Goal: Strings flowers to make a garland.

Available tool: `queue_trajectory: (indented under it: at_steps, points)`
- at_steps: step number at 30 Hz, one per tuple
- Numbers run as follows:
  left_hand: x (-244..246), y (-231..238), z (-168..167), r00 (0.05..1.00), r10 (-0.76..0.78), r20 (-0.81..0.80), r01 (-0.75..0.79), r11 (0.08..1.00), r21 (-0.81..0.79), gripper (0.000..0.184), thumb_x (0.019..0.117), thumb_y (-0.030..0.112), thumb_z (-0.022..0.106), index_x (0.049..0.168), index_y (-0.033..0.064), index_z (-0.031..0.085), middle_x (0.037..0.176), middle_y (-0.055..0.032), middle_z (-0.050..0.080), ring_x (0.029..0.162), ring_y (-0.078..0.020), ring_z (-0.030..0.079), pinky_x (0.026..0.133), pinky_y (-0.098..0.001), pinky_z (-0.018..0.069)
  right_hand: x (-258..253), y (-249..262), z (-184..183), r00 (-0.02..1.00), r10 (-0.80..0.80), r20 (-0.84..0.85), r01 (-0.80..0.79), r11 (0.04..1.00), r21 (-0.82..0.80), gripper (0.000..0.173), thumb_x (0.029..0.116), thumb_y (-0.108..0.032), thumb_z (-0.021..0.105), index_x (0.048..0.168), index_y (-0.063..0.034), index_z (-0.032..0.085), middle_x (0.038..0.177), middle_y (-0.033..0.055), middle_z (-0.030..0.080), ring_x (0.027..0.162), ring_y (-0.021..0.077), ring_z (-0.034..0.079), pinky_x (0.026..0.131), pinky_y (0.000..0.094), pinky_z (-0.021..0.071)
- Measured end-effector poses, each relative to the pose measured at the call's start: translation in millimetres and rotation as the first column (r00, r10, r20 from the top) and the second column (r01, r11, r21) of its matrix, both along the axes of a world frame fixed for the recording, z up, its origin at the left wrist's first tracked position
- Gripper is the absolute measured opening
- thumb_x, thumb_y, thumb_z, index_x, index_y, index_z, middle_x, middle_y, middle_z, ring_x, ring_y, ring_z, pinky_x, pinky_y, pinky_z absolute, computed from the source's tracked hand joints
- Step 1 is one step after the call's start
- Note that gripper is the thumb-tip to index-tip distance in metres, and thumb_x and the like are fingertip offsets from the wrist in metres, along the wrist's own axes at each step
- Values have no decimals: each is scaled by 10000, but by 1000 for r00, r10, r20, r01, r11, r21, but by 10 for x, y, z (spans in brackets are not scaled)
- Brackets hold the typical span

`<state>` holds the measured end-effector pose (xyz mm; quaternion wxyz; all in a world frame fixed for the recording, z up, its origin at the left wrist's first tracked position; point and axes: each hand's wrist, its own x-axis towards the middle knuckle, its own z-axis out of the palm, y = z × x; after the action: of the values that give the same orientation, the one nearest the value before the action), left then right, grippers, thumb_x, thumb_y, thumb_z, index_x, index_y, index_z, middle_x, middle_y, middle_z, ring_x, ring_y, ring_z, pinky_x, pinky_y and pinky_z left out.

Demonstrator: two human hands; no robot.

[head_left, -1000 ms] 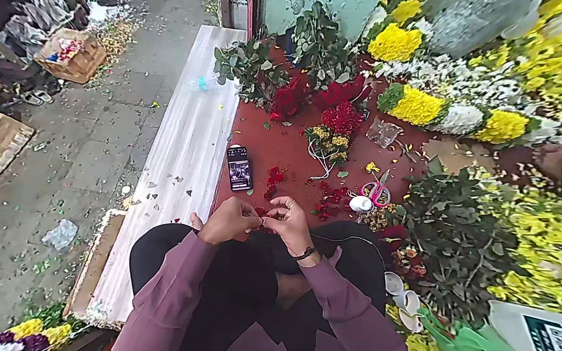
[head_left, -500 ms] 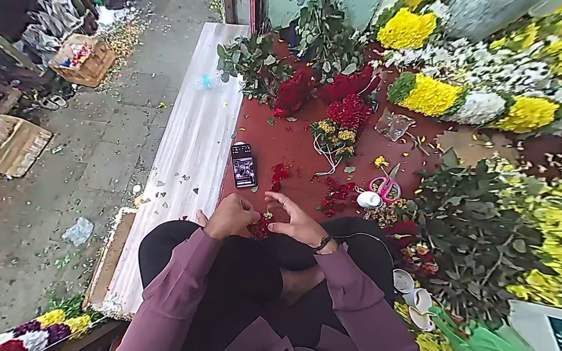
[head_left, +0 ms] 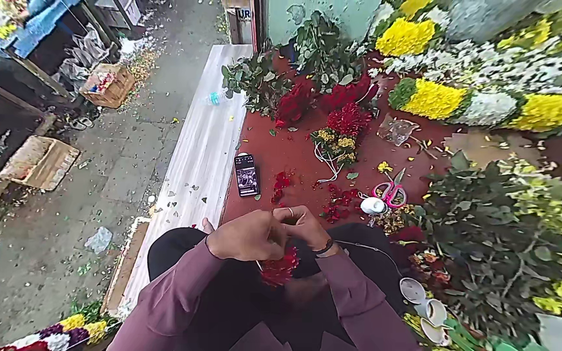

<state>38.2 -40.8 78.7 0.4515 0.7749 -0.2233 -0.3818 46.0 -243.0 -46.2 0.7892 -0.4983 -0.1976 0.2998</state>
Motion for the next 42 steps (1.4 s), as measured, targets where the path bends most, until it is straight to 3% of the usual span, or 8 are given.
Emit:
queue_trajectory:
  at_steps: [3,8,15,20,25,30,34,42]
  points:
    - [21,-110,47,939,338,61,-327,935,-135,124,941,187,689,904,87,753,810,20,725,702,-58,671,653,-288,591,-164,-17,11,973,19,-229,-11,999,36,85,986,-110,589,969,-135,669,856,-94,683,788,-16,639,741,206,561]
    - [20,36,-242,712,615,338,-675,732,91,136,926,284,713,861,171,752,733,62,706,623,-49,648,589,-313,571,-148,51,-33,991,133,-22,-127,976,179,88,939,-38,682,931,-22,768,918,41,765,682,22,635,593,202,511]
    - [-108,527,-441,936,342,-79,-299,894,334,181,917,296,742,929,117,765,790,-11,740,695,-142,704,708,-432,606,142,-249,-79,994,90,-56,-101,965,-243,131,950,-129,710,970,-17,776,867,13,748,717,27,639,655,218,528]
    - [-141,491,-550,932,351,-88,-315,907,278,154,905,299,716,881,152,754,735,38,705,628,-88,649,636,-360,568,713,-230,-685,996,-40,-80,-50,489,-871,216,1014,-260,646,1060,-86,764,904,67,747,731,178,699,706,399,603]
    - [-148,543,-674,896,443,-33,-405,847,345,149,900,299,715,838,166,741,723,41,709,628,-99,669,627,-385,583,1113,12,-1639,974,-180,138,154,80,-985,384,866,-482,764,1062,-152,756,955,129,752,930,357,716,787,661,547]
    - [-187,635,-713,868,497,9,-457,792,405,151,885,329,700,851,191,750,742,37,720,657,-118,682,646,-448,580,1143,103,-1683,932,-331,148,250,289,-924,237,834,-253,818,1031,-128,778,984,100,756,922,287,719,840,596,572]
    - [-184,527,-686,886,464,-2,-428,820,381,149,884,322,700,844,186,748,726,40,706,638,-116,659,627,-430,560,958,-12,-1245,875,-482,-52,291,607,-739,220,914,-93,756,1131,-87,722,976,120,757,737,224,735,619,378,618]
    - [-204,508,-757,894,447,30,-424,822,381,156,874,313,709,835,166,743,710,15,686,623,-138,634,608,-443,532,521,18,-641,858,-507,-85,361,712,-602,156,916,-24,728,1069,-26,759,964,124,752,661,184,659,586,324,564]
